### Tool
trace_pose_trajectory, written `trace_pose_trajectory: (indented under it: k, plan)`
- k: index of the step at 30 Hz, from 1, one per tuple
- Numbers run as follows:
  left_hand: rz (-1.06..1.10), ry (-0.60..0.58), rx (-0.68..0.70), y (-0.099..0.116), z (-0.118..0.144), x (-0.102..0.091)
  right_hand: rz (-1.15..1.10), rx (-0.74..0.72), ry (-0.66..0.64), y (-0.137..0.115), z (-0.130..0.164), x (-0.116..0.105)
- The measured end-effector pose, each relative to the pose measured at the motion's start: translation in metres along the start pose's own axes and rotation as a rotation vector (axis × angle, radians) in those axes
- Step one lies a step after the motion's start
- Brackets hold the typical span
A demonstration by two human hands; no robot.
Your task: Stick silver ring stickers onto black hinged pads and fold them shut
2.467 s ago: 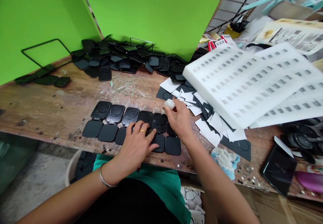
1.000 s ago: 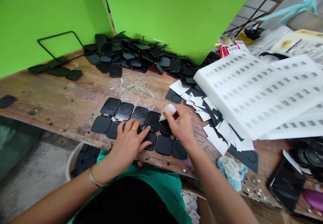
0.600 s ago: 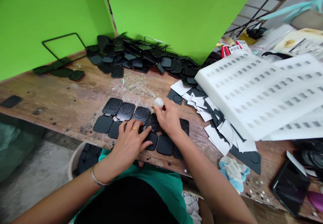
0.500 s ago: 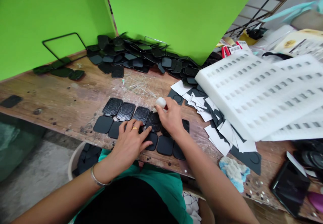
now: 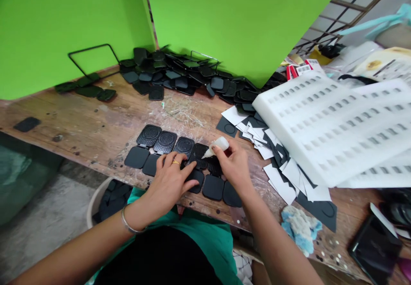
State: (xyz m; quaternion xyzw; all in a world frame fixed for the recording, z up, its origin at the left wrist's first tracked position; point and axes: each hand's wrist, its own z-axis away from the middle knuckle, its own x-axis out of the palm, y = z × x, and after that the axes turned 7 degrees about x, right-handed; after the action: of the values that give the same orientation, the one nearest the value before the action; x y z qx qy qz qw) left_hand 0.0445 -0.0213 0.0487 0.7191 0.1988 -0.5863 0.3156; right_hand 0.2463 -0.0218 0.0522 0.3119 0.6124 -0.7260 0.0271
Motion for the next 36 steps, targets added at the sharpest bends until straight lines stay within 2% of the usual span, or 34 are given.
trace_pose_trajectory:
  k: [7, 12, 17, 22, 30, 33, 36]
  plan:
    - [-0.053, 0.082, -0.082, -0.023, 0.015, -0.002, -0.224, 0.043, 0.022, -0.012, -0.019, 0.023]
    - [-0.074, 0.081, -0.098, -0.031, 0.019, 0.0, -0.208, -0.005, 0.054, -0.014, -0.038, 0.048]
    - [-0.07, 0.073, -0.09, -0.032, 0.019, 0.001, -0.139, -0.045, 0.05, -0.012, -0.048, 0.062]
    - [-0.059, 0.041, -0.085, -0.032, 0.019, -0.002, 0.004, -0.111, 0.065, -0.015, -0.044, 0.062]
    - [-0.045, 0.008, -0.083, -0.031, 0.017, -0.006, 0.192, -0.204, 0.03, -0.023, -0.024, 0.042]
    - [-0.044, 0.012, -0.076, -0.031, 0.017, -0.005, 0.17, -0.202, -0.023, -0.028, -0.015, 0.045]
    - [-0.041, 0.015, -0.072, -0.032, 0.018, -0.003, 0.122, -0.214, -0.083, -0.034, -0.011, 0.058]
